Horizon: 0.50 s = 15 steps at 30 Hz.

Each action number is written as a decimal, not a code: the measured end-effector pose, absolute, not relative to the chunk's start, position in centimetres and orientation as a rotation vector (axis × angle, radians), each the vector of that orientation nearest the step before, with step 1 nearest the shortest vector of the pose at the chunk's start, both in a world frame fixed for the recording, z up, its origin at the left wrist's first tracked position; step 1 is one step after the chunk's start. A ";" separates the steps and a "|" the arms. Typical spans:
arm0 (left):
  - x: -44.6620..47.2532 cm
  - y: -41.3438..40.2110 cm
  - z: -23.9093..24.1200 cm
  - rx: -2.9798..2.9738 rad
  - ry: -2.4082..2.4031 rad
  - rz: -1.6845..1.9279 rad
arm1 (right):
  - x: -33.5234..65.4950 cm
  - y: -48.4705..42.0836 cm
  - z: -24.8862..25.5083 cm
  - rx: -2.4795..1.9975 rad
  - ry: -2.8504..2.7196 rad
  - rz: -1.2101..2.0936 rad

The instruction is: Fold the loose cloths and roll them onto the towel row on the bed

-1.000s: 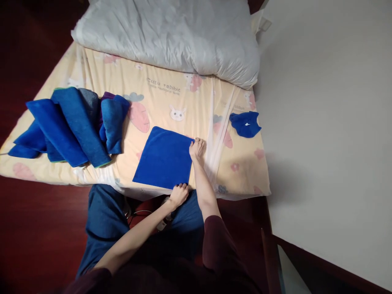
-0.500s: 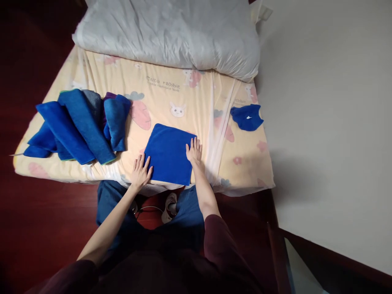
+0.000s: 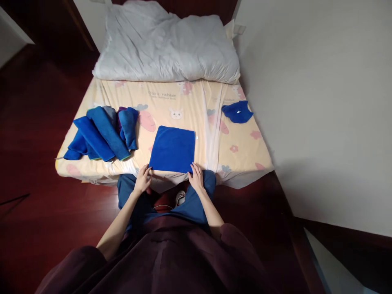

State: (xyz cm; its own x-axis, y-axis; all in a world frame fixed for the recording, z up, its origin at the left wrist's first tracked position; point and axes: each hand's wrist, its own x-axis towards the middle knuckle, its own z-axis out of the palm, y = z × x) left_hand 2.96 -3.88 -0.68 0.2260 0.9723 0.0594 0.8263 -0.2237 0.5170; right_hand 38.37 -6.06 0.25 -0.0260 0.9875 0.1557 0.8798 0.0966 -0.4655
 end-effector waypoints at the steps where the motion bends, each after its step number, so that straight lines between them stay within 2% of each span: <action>1: 2.9 -3.5 -0.4 2.137 1.677 0.543 | 38.2 -6.3 0.3 -1.813 -1.966 0.336; 8: 4.4 -0.2 1.7 2.341 1.519 0.359 | 37.5 -5.3 -0.1 -1.931 -2.007 0.291; 15: 5.0 0.7 2.3 2.447 1.563 0.129 | 37.2 -4.9 -0.1 -1.972 -1.972 0.266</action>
